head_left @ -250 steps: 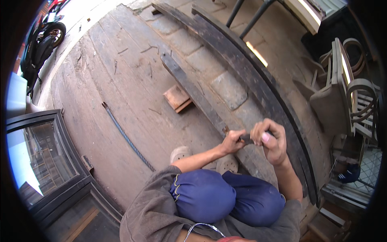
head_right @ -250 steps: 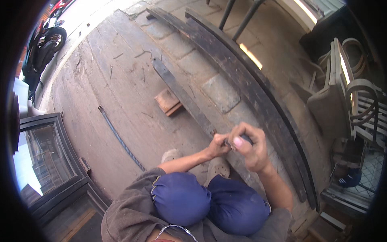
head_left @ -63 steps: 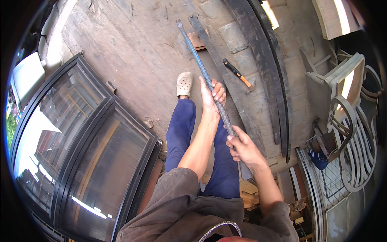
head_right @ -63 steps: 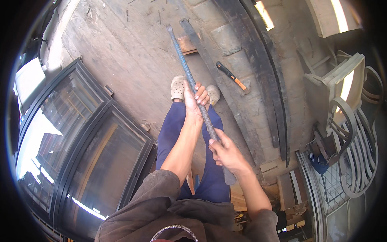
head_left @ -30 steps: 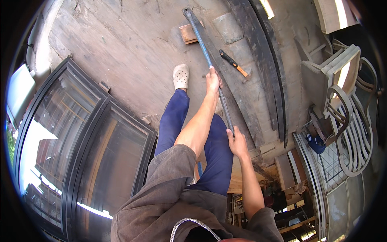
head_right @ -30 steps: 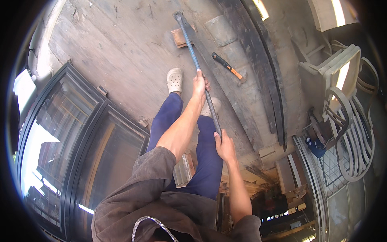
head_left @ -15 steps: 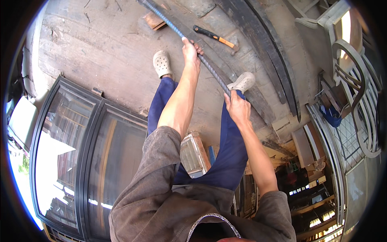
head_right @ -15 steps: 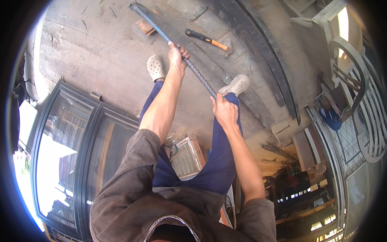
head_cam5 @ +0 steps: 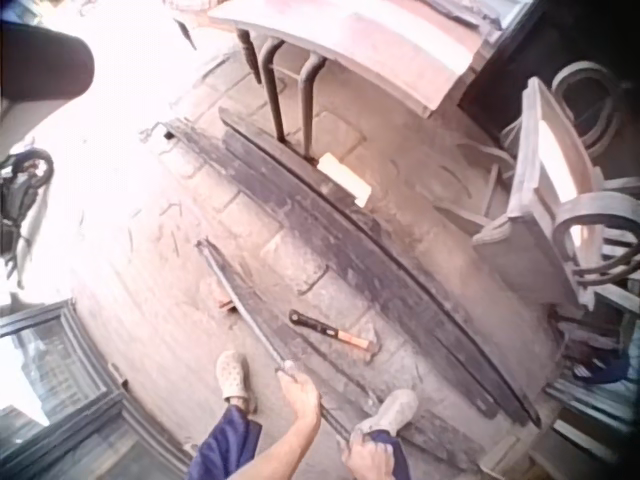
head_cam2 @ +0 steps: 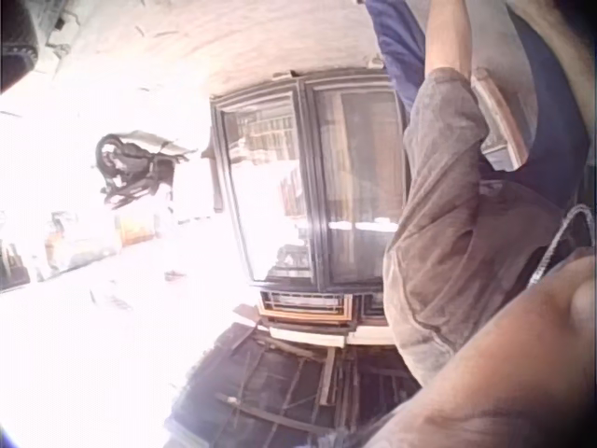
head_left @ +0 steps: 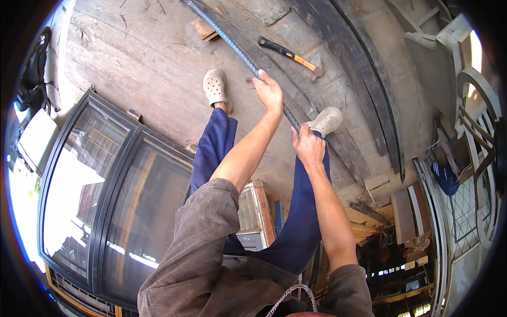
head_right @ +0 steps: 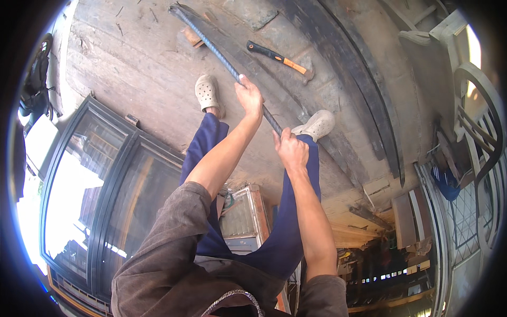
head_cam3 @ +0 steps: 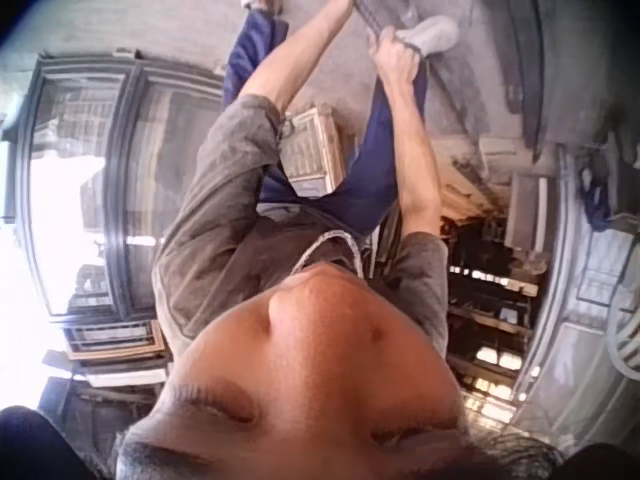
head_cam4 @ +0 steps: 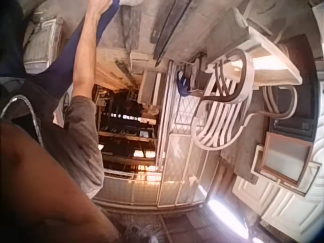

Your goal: The person selects a white wooden plank from a pile, carries it to a work area, and sits on the ground. They use a hammer to drive a nail into the plank, which is resting on a brick. After hammering, they inspect the plank and move it aside.

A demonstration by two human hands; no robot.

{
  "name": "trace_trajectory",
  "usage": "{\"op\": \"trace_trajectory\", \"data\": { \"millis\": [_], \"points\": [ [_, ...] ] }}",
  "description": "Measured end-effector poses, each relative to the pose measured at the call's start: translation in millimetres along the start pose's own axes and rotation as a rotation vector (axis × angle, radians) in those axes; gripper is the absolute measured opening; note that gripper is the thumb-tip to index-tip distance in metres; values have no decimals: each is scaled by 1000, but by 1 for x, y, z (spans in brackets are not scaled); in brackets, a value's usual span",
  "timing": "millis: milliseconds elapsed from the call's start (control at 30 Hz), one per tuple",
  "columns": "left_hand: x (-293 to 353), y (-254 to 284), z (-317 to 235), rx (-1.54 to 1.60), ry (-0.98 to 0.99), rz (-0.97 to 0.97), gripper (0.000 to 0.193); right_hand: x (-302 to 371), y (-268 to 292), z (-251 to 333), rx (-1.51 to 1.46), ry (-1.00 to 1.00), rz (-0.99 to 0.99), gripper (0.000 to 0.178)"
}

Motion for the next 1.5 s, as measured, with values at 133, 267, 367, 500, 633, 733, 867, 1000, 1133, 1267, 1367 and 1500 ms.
{"op": "trace_trajectory", "data": {
  "millis": [133,267,367,500,633,733,867,1000,1133,1267,1367,1500],
  "points": [
    [2,-15,1,-12,-38,-116,51,-6,-33,-24,-11,47,-86,40],
    [-7,-35,18,-24,-70,-140,52,-19,-65,-44,-54,86,-159,38],
    [-13,-52,29,-30,5,-109,57,-29,-84,-62,-41,56,-104,37],
    [-20,-57,46,14,-86,-297,80,-37,-100,-76,-100,-3,-195,64],
    [-33,-71,66,-9,13,-314,104,-44,-125,-85,-164,20,-235,86],
    [-39,-80,74,0,32,-305,108,-55,-142,-96,-168,31,-205,87],
    [-50,-90,87,-28,16,-340,108,-63,-170,-101,-174,49,-224,90],
    [-61,-98,99,-21,16,-349,109,-72,-189,-107,-173,80,-257,92],
    [-67,-105,101,22,7,-322,100,-78,-202,-111,-209,93,-264,95],
    [-67,-112,109,110,-46,-204,84,-96,-215,-121,-177,60,-315,93],
    [-76,-106,101,45,-56,-300,77,-101,-195,-113,-134,29,-288,88],
    [-69,-102,98,112,-22,-168,83,-77,-206,-112,-390,-67,30,87]
  ]
}}
Point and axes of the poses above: each hand's wrist, its own x-axis away from the middle knuckle, its own y-axis out of the back of the hand, z = x × y, the point moved 7 cm from there along -x, towards the middle knuckle, and after that the axes turned 4 degrees about y, right-handed, at the moved point
